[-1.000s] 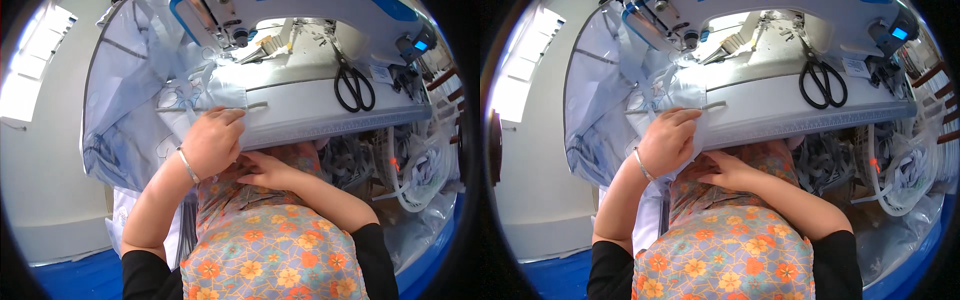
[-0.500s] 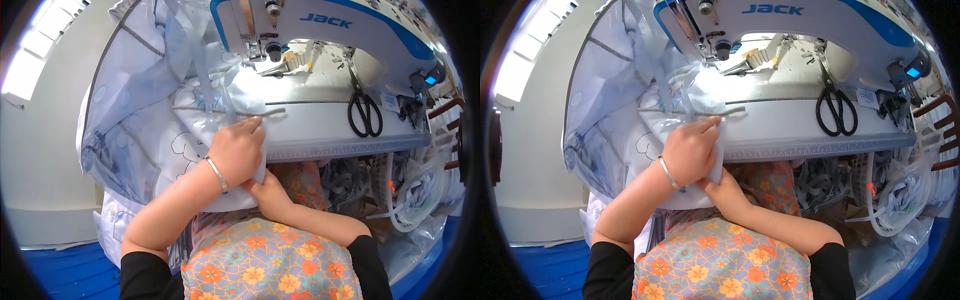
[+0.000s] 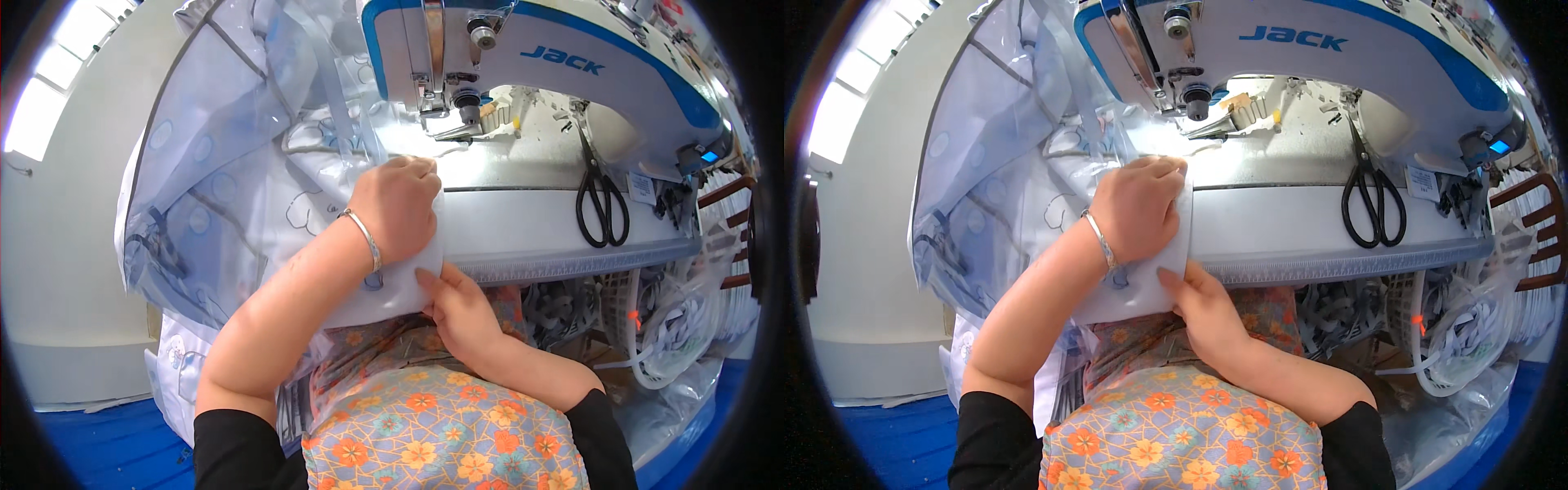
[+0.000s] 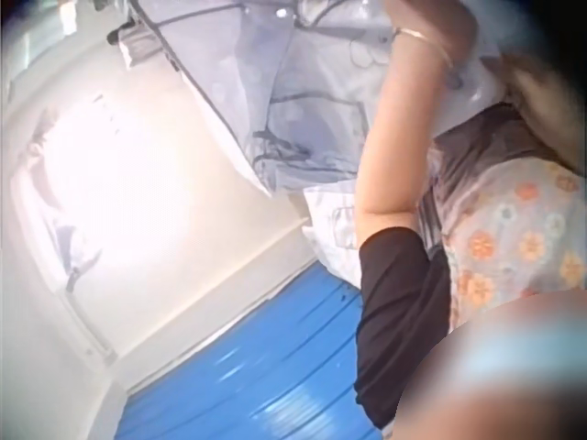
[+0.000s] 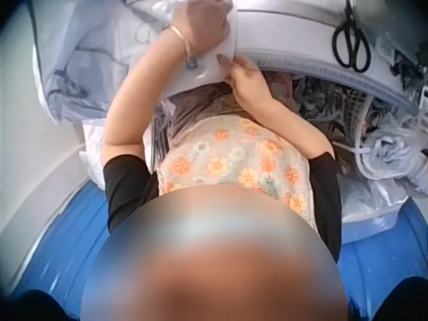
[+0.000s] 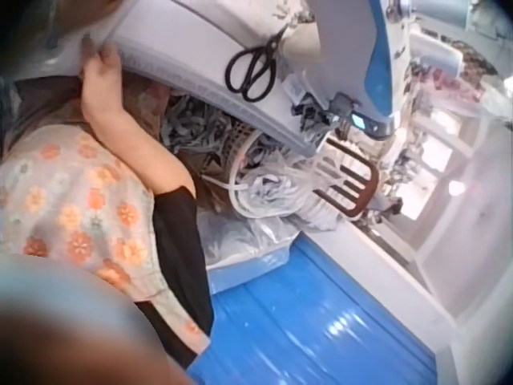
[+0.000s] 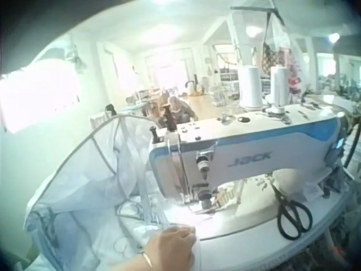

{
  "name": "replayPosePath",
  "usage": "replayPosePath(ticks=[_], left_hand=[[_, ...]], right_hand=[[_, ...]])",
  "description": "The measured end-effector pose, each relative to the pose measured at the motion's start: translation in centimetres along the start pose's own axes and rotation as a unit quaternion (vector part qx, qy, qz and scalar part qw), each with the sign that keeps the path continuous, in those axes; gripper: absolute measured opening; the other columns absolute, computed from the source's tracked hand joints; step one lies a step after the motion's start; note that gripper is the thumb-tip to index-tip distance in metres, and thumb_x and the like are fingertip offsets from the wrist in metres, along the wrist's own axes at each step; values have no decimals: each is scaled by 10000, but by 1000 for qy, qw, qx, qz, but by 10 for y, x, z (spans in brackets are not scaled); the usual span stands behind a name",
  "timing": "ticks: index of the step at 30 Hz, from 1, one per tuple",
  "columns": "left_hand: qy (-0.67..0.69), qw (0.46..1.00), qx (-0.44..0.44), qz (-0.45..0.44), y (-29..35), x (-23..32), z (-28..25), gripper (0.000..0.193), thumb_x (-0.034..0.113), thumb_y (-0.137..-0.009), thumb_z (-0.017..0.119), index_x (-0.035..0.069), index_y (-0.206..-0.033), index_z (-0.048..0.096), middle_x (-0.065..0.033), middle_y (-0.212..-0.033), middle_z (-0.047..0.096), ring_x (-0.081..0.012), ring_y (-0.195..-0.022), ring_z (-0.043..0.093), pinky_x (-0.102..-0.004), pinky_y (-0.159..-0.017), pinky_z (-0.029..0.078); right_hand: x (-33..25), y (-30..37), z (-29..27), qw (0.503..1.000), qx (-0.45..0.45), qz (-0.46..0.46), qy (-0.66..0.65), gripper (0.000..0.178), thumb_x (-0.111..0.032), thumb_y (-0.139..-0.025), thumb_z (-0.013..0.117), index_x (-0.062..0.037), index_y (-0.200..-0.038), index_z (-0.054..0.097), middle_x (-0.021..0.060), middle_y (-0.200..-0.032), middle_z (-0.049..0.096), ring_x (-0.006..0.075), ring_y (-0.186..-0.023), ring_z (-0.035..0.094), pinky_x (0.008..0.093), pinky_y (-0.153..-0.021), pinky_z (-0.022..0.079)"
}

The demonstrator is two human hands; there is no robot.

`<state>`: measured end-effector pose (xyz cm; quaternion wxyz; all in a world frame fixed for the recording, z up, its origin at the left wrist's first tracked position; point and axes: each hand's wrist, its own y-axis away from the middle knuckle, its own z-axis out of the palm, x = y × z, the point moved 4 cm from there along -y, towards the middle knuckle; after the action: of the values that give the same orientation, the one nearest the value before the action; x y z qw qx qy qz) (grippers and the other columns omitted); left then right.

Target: Sewing fabric pieces together using a sewing machine.

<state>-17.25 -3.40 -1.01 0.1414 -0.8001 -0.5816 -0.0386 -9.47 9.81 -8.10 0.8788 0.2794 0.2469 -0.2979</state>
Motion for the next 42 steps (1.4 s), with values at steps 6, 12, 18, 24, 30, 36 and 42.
replayPosePath(ticks=[6,12,18,24,30,36,42], left_hand=[[-9,999,22,43,-8,-4,6,229,31,-750,582,-27,-962,643,-176,-1155,678,-343,-1107,635,-420,-950,523],[-14,996,73,49,-15,-15,8,110,70,-732,601,30,-821,652,-115,-954,661,-301,-986,644,-426,-831,539],[-11,988,101,116,-12,-15,8,128,73,-729,611,34,-842,655,-120,-970,673,-306,-1003,647,-430,-823,541],[-43,996,53,50,-6,-8,16,193,67,-743,606,48,-925,670,-106,-1031,688,-285,-1019,660,-432,-807,541],[-13,994,97,52,1,-7,17,163,84,-778,596,73,-926,665,-69,-1002,698,-229,-972,675,-401,-785,554],[-47,987,116,100,-2,-7,18,116,122,-821,567,83,-894,648,-45,-933,690,-227,-924,670,-365,-775,564],[-21,992,93,79,-10,-17,14,158,85,-780,601,88,-934,640,-45,-907,692,-251,-917,677,-389,-757,574]], right_hand=[[6,9,-7,993,-3,19,121,292,-158,-1018,592,-16,-1273,585,23,-1140,647,82,-1006,564,254,-882,448],[-2,5,-1,987,-6,-109,116,454,-44,-1009,572,-3,-1430,410,69,-1216,633,113,-1107,574,275,-957,452],[-64,4,-2,905,41,-134,402,430,-5,-969,611,-28,-1383,493,115,-1193,643,137,-1124,601,283,-930,485],[-146,-74,0,514,86,-448,726,265,-8,-868,670,-46,-1130,651,144,-1200,646,318,-1096,636,378,-939,524],[-124,-94,-10,439,-19,-434,787,331,-34,-808,646,-33,-1138,674,112,-1179,662,310,-1110,622,401,-957,518],[-125,-94,-8,393,-5,-460,796,279,-57,-798,653,-42,-1072,701,88,-1132,683,277,-1086,636,374,-942,526],[-126,-95,-3,392,33,-456,798,225,-27,-779,658,-57,-999,694,74,-1008,645,280,-977,629,394,-867,532]])
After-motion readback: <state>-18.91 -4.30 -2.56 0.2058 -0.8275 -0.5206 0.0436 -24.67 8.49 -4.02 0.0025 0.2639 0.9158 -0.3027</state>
